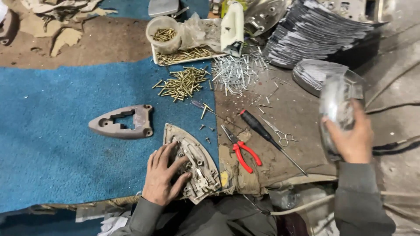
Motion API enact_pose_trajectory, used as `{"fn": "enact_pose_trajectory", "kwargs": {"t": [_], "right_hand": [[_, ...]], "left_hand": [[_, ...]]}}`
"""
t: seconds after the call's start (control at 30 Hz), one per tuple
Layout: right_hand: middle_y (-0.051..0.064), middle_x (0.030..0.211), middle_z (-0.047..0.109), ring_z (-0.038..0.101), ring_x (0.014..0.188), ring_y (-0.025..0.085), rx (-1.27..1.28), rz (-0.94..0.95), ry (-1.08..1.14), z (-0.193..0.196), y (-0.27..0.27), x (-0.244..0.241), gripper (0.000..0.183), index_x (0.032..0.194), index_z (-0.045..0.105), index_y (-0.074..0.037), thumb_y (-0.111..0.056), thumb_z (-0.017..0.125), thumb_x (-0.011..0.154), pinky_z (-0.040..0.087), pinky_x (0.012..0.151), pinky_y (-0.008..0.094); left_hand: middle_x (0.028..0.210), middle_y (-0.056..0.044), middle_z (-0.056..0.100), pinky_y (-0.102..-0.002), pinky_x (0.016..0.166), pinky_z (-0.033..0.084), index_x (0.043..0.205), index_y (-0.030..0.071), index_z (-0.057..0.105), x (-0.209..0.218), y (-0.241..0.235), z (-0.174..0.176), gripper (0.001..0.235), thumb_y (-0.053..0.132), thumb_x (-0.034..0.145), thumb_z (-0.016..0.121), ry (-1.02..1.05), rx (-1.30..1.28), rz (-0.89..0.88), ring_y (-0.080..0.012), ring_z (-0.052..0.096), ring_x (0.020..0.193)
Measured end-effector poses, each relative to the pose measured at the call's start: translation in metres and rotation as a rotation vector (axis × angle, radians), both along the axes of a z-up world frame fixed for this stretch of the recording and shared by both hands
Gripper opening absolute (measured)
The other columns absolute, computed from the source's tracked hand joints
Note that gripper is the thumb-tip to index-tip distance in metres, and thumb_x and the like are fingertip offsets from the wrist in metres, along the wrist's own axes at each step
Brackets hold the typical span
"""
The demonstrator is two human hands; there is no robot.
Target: Assembling or repairing an electric iron by manipulating internal components and using hand tools like a screwdriver and pliers.
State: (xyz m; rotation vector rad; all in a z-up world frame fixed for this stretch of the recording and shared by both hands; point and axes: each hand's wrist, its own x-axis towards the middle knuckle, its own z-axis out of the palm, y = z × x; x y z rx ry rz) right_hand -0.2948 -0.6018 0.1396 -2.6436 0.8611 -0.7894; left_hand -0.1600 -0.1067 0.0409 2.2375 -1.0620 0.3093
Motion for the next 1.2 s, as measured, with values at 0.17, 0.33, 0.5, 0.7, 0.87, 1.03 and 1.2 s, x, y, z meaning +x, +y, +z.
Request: {"fn": "enact_pose_trajectory", "kwargs": {"t": [0.17, 0.33, 0.5, 0.7, 0.87, 1.03, 1.2], "right_hand": [[0.03, 0.14, 0.046, 0.043, 0.132, 0.05, 0.293, -0.208, 0.337, -0.016, 0.042, -0.008, 0.091, 0.162, 0.04, -0.031, -0.053, 0.07, 0.079, 0.033, 0.11, 0.066], [0.028, 0.147, 0.05, 0.046, 0.135, 0.049, 0.186, -0.257, 0.583, -0.021, 0.052, -0.002, 0.096, 0.165, 0.03, -0.029, -0.07, 0.057, 0.083, 0.035, 0.109, 0.072], [0.031, 0.131, 0.066, 0.06, 0.121, 0.048, -0.167, 0.231, -0.047, -0.037, 0.07, -0.008, 0.04, 0.14, 0.067, 0.005, -0.013, 0.072, 0.104, 0.044, 0.102, 0.054], [0.006, 0.119, 0.076, 0.072, 0.099, 0.019, 0.149, 0.568, -0.042, -0.026, 0.191, 0.032, 0.023, 0.12, 0.075, -0.01, -0.009, 0.073, 0.097, 0.054, 0.092, 0.032], [0.007, 0.104, 0.078, 0.076, 0.095, 0.024, 0.336, 0.753, 0.097, -0.032, 0.261, 0.06, 0.025, 0.115, 0.076, -0.016, -0.014, 0.073, 0.091, 0.06, 0.084, 0.038], [0.012, 0.089, 0.08, 0.077, 0.078, 0.022, 0.634, 0.742, 0.088, -0.041, 0.292, 0.082, 0.026, 0.111, 0.08, -0.013, -0.004, 0.073, 0.088, 0.064, 0.066, 0.037], [0.013, 0.086, 0.08, 0.07, 0.075, 0.011, 0.797, 0.628, 0.174, -0.051, 0.291, 0.087, 0.023, 0.11, 0.081, -0.013, -0.005, 0.073, 0.09, 0.06, 0.066, 0.03]], "left_hand": [[0.157, -0.02, 0.044, -0.067, 0.112, 0.032, 0.127, 0.022, 0.068, 0.001, -0.001, -0.002, 0.041, 0.049, 0.096, 0.063, -0.005, -0.023, -0.002, -0.046, 0.041, 0.144], [0.155, -0.02, 0.046, -0.065, 0.111, 0.033, 0.124, 0.022, 0.069, 0.002, 0.0, 0.008, 0.043, 0.054, 0.099, 0.055, -0.01, -0.059, -0.005, -0.0439, 0.043, 0.142], [0.155, -0.017, 0.046, -0.064, 0.108, 0.034, 0.123, 0.022, 0.067, 0.002, 0.001, 0.009, 0.036, 0.049, 0.099, 0.063, 0.0, -0.081, -0.029, -0.0423, 0.043, 0.142], [0.154, -0.018, 0.05, -0.063, 0.114, 0.036, 0.139, 0.011, 0.058, -0.002, 0.006, 0.009, 0.056, 0.051, 0.099, 0.062, 0.051, -0.197, -0.021, -0.0422, 0.044, 0.143], [0.112, -0.006, 0.068, -0.053, 0.105, 0.044, 0.118, 0.017, 0.073, -0.012, -0.012, -0.017, 0.036, 0.044, 0.095, 0.071, 0.125, -0.358, 0.154, -0.033, 0.056, 0.118], [0.091, 0.004, 0.07, -0.048, 0.102, 0.044, 0.1, 0.031, 0.08, -0.013, -0.026, -0.026, 0.016, 0.042, 0.091, 0.074, 0.173, -0.335, 0.288, -0.0263, 0.057, 0.108], [0.084, 0.003, 0.072, -0.055, 0.109, 0.038, 0.093, 0.033, 0.08, -0.012, -0.033, -0.016, 0.012, 0.04, 0.084, 0.075, 0.292, -0.179, 0.371, -0.0262, 0.056, 0.112]]}}
